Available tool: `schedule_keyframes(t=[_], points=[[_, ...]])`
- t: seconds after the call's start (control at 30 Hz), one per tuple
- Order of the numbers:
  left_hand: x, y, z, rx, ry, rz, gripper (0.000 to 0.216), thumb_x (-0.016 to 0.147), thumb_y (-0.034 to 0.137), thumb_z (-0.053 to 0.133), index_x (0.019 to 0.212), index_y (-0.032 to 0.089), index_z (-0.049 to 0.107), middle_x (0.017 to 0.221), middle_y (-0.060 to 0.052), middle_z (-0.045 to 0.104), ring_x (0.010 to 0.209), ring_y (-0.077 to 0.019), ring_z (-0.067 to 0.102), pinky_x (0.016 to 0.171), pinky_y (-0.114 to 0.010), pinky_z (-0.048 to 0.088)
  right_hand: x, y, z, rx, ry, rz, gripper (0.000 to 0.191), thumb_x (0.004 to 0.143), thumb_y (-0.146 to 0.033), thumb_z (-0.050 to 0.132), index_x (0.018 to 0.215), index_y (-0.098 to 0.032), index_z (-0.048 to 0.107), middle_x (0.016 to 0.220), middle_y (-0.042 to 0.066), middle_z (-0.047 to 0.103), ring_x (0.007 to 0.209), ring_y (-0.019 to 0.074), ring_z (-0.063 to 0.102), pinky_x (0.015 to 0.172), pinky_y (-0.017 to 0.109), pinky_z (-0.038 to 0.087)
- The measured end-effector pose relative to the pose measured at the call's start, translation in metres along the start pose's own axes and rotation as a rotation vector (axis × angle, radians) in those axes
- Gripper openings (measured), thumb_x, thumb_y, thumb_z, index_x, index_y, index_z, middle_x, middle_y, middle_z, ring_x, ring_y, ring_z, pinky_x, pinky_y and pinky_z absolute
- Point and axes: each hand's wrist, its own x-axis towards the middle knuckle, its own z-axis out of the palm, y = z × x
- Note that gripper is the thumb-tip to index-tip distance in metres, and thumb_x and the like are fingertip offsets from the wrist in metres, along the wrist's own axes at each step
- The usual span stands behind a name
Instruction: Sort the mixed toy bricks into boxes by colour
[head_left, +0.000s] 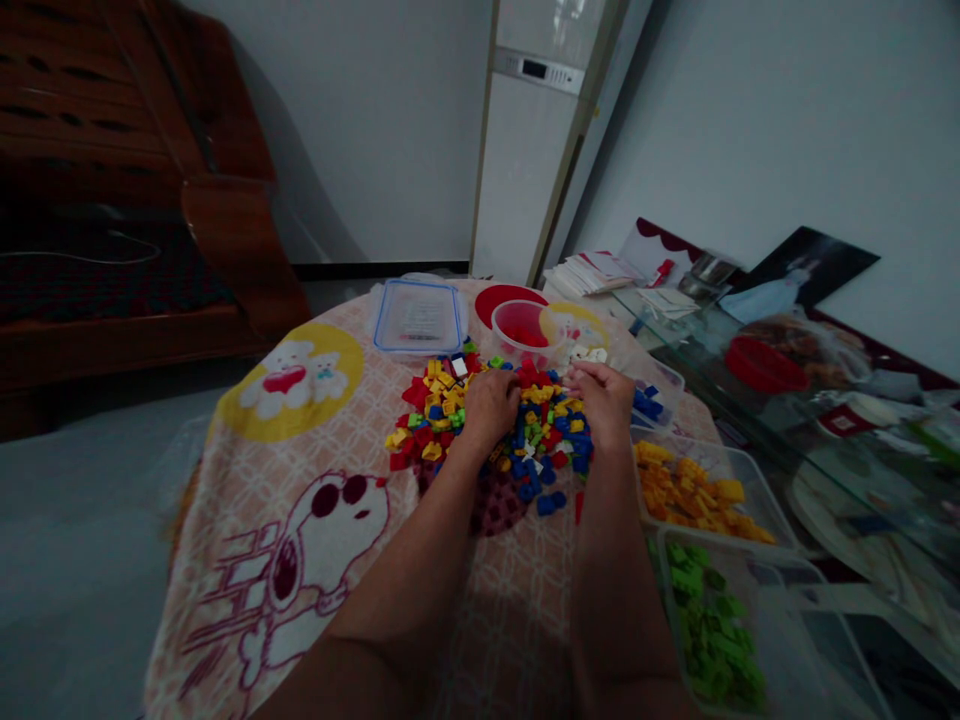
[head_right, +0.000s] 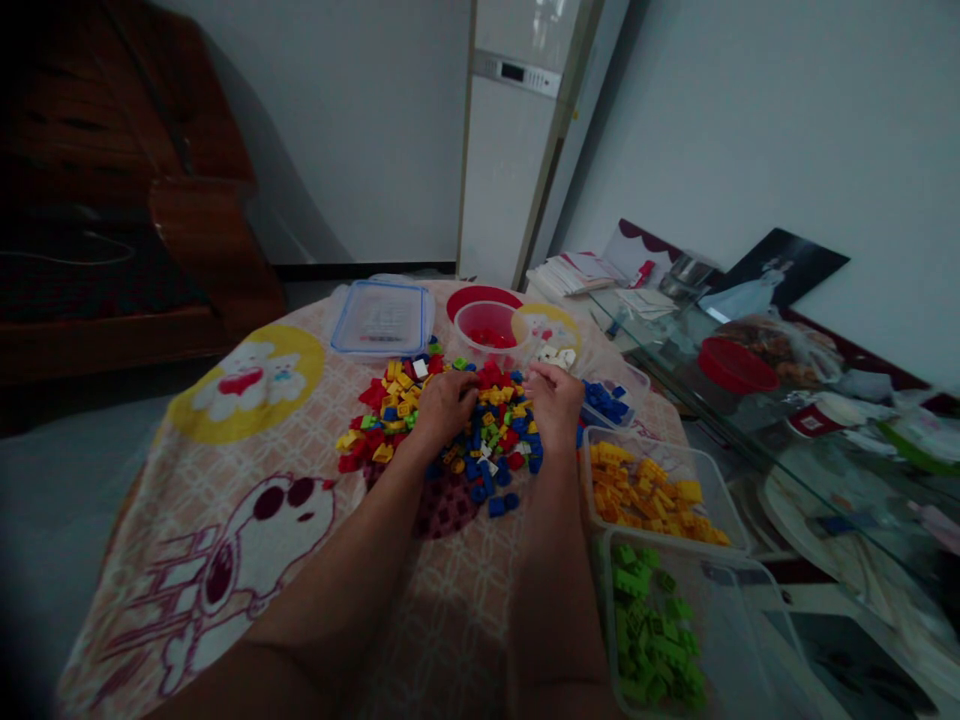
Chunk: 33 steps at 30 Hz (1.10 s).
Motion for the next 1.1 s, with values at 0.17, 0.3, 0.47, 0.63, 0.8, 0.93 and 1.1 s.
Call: schedule_keyframes(t=[0.17, 0.3, 0.47, 0.63, 0.8, 0.93, 1.1], points=[[-0.001, 0.001, -0.001, -0.01, 0.009, 0.001, 0.025, 0.09, 0.018, 0.056, 0.106, 0.019, 0.075, 0.113, -0.009, 0.076, 0.111, -0.0258, 0.067, 0.102, -0.04, 0.051, -0.001, -0.009, -0.018, -0.196, -0.003, 0.124, 0.034, 0.07, -0.032, 0.059, 0.093, -0.014, 0.078, 0.069, 0.004, 0.074, 0.054, 0.0195, 0.067, 0.046, 0.027, 0.051], [-0.001, 0.0, 0.0, -0.024, 0.022, 0.009, 0.024, 0.09, 0.018, 0.055, 0.104, 0.02, 0.075, 0.112, -0.009, 0.076, 0.11, -0.0253, 0.067, 0.101, -0.039, 0.051, 0.001, -0.009, -0.032, -0.35, 0.011, 0.125, 0.036, 0.075, -0.031, 0.057, 0.097, -0.013, 0.079, 0.071, 0.005, 0.075, 0.05, 0.0176, 0.064, 0.048, 0.027, 0.05], [0.0, -0.001, 0.001, -0.031, 0.022, 0.008, 0.025, 0.09, 0.018, 0.055, 0.105, 0.019, 0.075, 0.111, -0.01, 0.076, 0.11, -0.0252, 0.067, 0.101, -0.039, 0.05, 0.004, -0.005, -0.045, -0.571, -0.005, 0.068, 0.031, 0.078, -0.027, 0.057, 0.093, -0.016, 0.081, 0.065, 0.004, 0.073, 0.054, 0.018, 0.065, 0.061, 0.029, 0.053], [0.0, -0.003, 0.003, -0.024, 0.023, 0.019, 0.024, 0.091, 0.019, 0.055, 0.105, 0.018, 0.075, 0.112, -0.01, 0.076, 0.111, -0.0251, 0.067, 0.103, -0.038, 0.049, 0.002, -0.006, -0.048, -0.805, -0.128, 0.032, 0.025, 0.08, -0.02, 0.056, 0.081, -0.019, 0.081, 0.064, 0.007, 0.073, 0.067, 0.0215, 0.069, 0.073, 0.032, 0.053], [0.0, -0.002, 0.002, -0.019, 0.021, 0.021, 0.023, 0.09, 0.018, 0.056, 0.104, 0.018, 0.074, 0.112, -0.01, 0.076, 0.11, -0.0245, 0.067, 0.103, -0.038, 0.049, -0.001, -0.008, -0.047, -0.861, -0.154, 0.054, 0.025, 0.08, -0.018, 0.057, 0.081, -0.019, 0.082, 0.063, 0.007, 0.072, 0.064, 0.0211, 0.067, 0.072, 0.032, 0.052], [0.0, 0.001, -0.001, -0.002, 0.006, 0.007, 0.023, 0.09, 0.018, 0.057, 0.105, 0.018, 0.075, 0.112, -0.01, 0.076, 0.112, -0.0253, 0.067, 0.102, -0.038, 0.049, 0.0, -0.007, -0.052, -0.837, -0.221, 0.089, 0.021, 0.076, -0.017, 0.059, 0.072, -0.019, 0.08, 0.057, 0.004, 0.069, 0.058, 0.0189, 0.064, 0.065, 0.029, 0.051], [0.0, 0.002, -0.002, -0.006, 0.015, 0.0, 0.024, 0.09, 0.019, 0.057, 0.105, 0.018, 0.075, 0.112, -0.01, 0.076, 0.112, -0.0263, 0.067, 0.102, -0.038, 0.049, 0.002, -0.007, -0.061, -0.865, -0.133, 0.025, 0.023, 0.076, -0.017, 0.057, 0.07, -0.021, 0.078, 0.055, 0.003, 0.067, 0.058, 0.0182, 0.064, 0.064, 0.029, 0.051]])
